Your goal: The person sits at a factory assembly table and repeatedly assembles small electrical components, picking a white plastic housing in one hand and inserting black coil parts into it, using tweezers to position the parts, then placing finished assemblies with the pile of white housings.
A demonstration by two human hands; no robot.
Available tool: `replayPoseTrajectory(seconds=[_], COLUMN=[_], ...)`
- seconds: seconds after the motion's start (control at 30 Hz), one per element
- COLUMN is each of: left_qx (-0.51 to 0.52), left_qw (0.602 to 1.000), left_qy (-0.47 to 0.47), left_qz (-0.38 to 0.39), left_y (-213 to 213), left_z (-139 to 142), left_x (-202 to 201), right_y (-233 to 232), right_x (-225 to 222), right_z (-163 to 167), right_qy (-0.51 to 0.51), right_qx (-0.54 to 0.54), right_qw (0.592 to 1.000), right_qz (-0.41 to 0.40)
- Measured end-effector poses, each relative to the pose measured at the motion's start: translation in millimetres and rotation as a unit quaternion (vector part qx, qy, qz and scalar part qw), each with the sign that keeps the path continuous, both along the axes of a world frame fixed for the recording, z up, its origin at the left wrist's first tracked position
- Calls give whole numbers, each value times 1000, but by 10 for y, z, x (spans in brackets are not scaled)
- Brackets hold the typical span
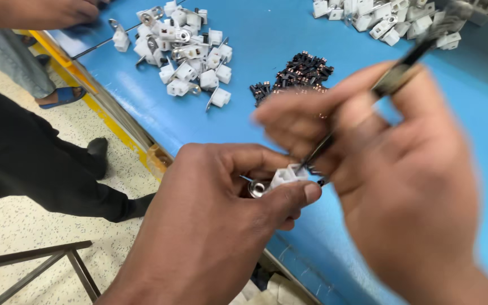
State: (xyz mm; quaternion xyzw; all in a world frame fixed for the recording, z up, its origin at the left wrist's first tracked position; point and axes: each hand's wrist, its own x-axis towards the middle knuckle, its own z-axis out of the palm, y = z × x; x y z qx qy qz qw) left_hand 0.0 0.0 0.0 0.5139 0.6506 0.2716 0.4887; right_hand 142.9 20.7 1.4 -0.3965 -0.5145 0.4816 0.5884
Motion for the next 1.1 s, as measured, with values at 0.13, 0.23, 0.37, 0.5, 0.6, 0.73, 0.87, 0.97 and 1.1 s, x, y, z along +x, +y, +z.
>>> replayPoseTrajectory(seconds=[0.13,0.23,0.37,0.5,0.6,0.73,0.87,0.97,1.1], left_qx=[100,97,235,266,268,302,198,28,-67], left_qw=[989,954,879,852,887,948,961,987,973], left_qy=[103,284,414,450,377,6,-70,-119,-218], left_qz=[-46,10,10,-24,-21,-95,-180,-102,17], left_y=[105,725,1035,1104,767,153,-157,-284,-391], left_z=[-220,-56,-33,-128,-142,-233,-326,-344,-325], left_x=[-141,-244,-386,-496,-387,-72,-29,-149,-253], right_y=[753,1753,2405,2425,1913,652,-187,-176,15], right_x=[996,1582,1843,1766,1668,1404,1131,995,811], right_z=[-414,-476,-648,-706,-606,-509,-619,-558,-234], right_qy=[-60,-355,-578,-580,-351,-200,-248,-406,-693], right_qx=[-33,-66,-19,-87,-158,-318,-485,-294,-77], right_qw=[988,904,786,783,912,925,825,860,716], right_qz=[-139,-227,-217,-206,-139,61,154,89,34])
